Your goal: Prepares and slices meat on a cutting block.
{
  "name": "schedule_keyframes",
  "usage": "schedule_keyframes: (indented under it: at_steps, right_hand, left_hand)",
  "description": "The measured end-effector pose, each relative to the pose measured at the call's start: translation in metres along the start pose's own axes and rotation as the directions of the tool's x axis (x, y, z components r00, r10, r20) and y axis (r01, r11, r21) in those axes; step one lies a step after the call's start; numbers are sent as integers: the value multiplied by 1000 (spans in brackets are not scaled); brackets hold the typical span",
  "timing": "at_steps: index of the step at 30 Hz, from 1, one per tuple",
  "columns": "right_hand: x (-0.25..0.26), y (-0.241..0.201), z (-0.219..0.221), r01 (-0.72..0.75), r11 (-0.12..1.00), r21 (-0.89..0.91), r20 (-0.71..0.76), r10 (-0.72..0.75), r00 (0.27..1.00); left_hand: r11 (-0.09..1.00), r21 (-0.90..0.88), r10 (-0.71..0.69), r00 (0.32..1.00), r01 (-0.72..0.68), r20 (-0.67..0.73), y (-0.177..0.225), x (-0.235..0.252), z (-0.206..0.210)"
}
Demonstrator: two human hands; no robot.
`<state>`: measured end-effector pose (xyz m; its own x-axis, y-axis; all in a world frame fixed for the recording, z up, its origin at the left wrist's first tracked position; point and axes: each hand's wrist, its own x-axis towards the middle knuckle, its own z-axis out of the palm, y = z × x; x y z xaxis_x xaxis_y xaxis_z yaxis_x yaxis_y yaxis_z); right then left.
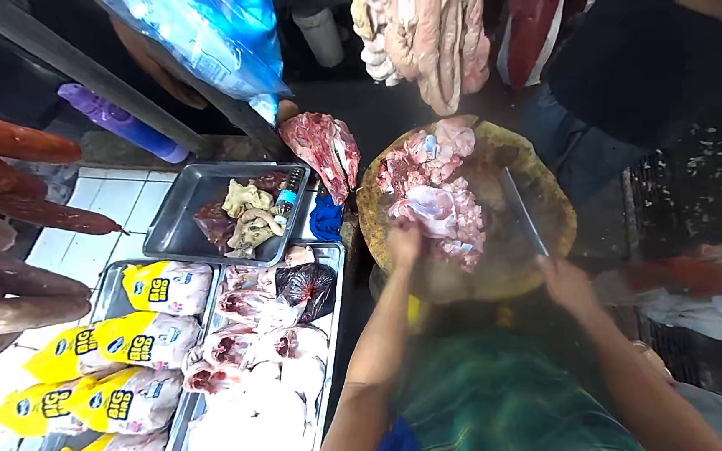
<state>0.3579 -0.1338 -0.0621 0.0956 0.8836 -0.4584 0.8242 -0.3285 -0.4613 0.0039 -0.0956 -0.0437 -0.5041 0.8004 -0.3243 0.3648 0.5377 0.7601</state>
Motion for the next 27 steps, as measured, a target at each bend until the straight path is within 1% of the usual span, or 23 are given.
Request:
schedule_keyframes:
  at_steps: [1, 2, 3, 4, 6, 8, 9, 10, 11, 12, 13, 14, 15, 16, 17, 18, 19, 20, 21, 22, 24, 27]
  right_hand:
    - [1, 2, 0, 7, 1000, 16, -1, -7, 1000]
    - [4, 5, -1, 15, 999, 33, 5, -16, 1000]
    - [6, 9, -1, 20, 998, 51, 15, -20, 1000]
    - [8, 13, -1, 17, 997, 71, 30, -19, 999]
    - [14, 21, -4, 13, 993, 119, 73, -22, 997]
    - [16, 31, -9, 30, 983, 182, 109, -50, 993]
    - [14, 35, -13, 52, 978, 202, 126, -78, 989]
    - [10, 40, -17, 79, 976, 202, 146, -109, 983]
    - [2, 46, -20, 116, 976, 184, 163, -146, 976]
    - [-8, 52, -24, 161, 975, 153, 180, -187, 966]
    - [-16, 58, -29, 204, 973, 110, 201, -223, 954]
    - [-23, 63, -33, 234, 969, 74, 233, -245, 941]
    - [-28, 66, -36, 257, 966, 40, 277, -258, 925]
    - [-33, 69, -37, 280, 960, 11, 331, -267, 905]
    - [-36, 70, -36, 304, 953, -11, 381, -277, 882]
    - [-37, 70, -34, 328, 944, -38, 420, -283, 863]
    - [-37, 67, -32, 352, 934, -62, 454, -288, 843]
    - [-37, 63, -30, 378, 922, -82, 484, -295, 824]
    - [-36, 59, -29, 410, 907, -102, 507, -307, 806]
    - [-35, 52, -27, 441, 891, -112, 525, -324, 787]
    - [-28, 34, -20, 467, 877, -111, 561, -333, 758]
    - [-19, 11, 1, 387, 922, -20, 559, -310, 769]
  left_hand:
    - [988, 18, -155, 988, 155, -8, 0, 16, 0]
    - [966, 20, -258, 966, 258, -8, 0, 29, 4]
    - [951, 8, -308, 951, 308, -18, 0, 38, 11]
    - [946, 1, -324, 945, 325, -33, 3, 45, 18]
    - [947, 46, -316, 947, 319, -61, 14, 51, 28]
    - [962, 61, -265, 964, 266, -23, 17, 52, 31]
    - [970, 7, -245, 969, 245, 22, 14, 55, 30]
    - [961, -111, -246, 966, 253, 73, 5, 59, 28]
    - [914, -289, -260, 958, 284, 120, -4, 59, 26]
    - [823, -464, -274, 945, 327, 179, -10, 56, 25]
    - [710, -604, -261, 932, 363, 252, -11, 52, 22]
    - [626, -676, -238, 921, 388, 309, -6, 47, 17]
    - [623, -676, -236, 918, 395, 319, 0, 43, 16]
    - [675, -629, -272, 923, 384, 272, 4, 41, 18]
    - [740, -562, -317, 929, 369, 193, 5, 41, 21]
    - [808, -471, -337, 933, 354, 124, 7, 43, 22]
    - [878, -344, -331, 941, 334, 69, 10, 46, 22]
    - [924, -215, -316, 948, 316, 33, 12, 47, 23]
    - [944, -131, -303, 953, 302, 17, 11, 46, 23]
    - [953, -89, -290, 957, 289, 5, 10, 46, 19]
    - [973, -79, -219, 976, 219, 6, 15, 41, 2]
    - [990, -130, -40, 998, 46, 47, 33, 23, -32]
